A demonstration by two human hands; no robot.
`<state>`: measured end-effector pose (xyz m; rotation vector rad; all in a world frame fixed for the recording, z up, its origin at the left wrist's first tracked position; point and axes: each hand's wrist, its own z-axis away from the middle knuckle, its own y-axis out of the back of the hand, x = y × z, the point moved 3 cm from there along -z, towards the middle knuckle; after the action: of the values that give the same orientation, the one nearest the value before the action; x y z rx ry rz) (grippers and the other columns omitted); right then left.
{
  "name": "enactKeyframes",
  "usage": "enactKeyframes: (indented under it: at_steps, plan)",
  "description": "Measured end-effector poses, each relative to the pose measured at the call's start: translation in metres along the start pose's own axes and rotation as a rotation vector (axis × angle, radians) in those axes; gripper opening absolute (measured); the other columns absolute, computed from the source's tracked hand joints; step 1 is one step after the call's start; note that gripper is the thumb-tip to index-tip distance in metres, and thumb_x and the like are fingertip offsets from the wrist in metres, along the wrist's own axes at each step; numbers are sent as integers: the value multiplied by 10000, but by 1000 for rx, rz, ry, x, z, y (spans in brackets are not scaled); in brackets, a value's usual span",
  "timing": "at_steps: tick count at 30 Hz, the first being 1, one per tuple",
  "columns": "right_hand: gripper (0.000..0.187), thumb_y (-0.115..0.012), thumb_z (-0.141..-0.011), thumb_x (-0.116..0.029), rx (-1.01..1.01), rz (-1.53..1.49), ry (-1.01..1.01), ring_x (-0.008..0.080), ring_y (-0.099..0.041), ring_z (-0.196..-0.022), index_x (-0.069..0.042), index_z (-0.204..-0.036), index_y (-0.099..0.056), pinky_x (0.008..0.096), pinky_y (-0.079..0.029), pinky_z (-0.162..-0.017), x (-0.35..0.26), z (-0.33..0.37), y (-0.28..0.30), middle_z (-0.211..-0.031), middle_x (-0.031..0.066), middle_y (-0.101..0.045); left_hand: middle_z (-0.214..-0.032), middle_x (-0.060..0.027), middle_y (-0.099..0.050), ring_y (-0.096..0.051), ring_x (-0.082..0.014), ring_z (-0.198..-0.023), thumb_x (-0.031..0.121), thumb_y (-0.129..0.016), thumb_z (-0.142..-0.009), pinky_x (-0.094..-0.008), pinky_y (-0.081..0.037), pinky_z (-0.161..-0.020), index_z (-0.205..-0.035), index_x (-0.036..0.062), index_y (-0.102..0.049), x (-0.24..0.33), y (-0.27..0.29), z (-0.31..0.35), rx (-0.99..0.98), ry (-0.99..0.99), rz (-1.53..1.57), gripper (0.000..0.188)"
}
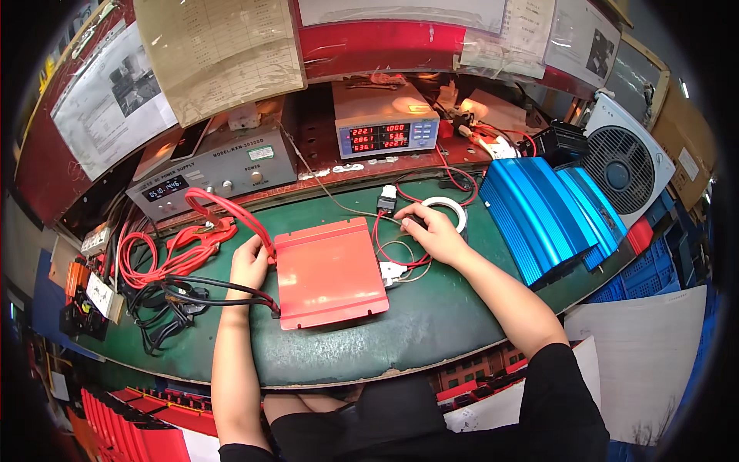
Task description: Testing electrical power inverters by connecting them to measurement equipment and checking values.
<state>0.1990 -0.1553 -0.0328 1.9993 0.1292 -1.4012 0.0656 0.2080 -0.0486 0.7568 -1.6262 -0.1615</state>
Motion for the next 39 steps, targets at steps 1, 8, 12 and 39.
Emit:
enactKeyframes:
  at_steps: [1,8,12,39]
  plan:
    - [217,-549,-1012,-168,-3,-50,0,101,-627,-914,-33,-1163,-625,264,-499,-785,-1,0,0,-955,39,-661,-728,-74,-651,-602,-106,-679,122,-562,-953,-285,-479,-626,-937,-43,-637,-1,0,1,-2,28,33,182]
    - [216,-555,-1006,-154,-11,-9,-51,107,-635,-929,-24,-1163,-624,278,-505,-841,2,0,0,-949,49,-667,-745,-74,-663,-607,-108,-680,121,-556,-953,-282,-486,-633,-938,-44,-639,5,0,2,-6,30,6,186]
    - [218,-591,-981,-186,35,-1,1,102,-592,-797,-42,-1137,-644,279,-478,-733,7,-1,-2,-861,45,-654,-752,-72,-669,-609,-105,-677,112,-550,-949,-282,-489,-632,-936,-43,-639,11,0,2,3,3,-24,179]
    - [224,-567,-995,-155,-22,59,-63,123,-658,-935,-20,-1162,-629,285,-512,-852,-1,1,0,-962,68,-686,-742,-68,-647,-580,-101,-668,123,-541,-961,-274,-472,-633,-956,-46,-624,9,0,2,1,24,-51,188]
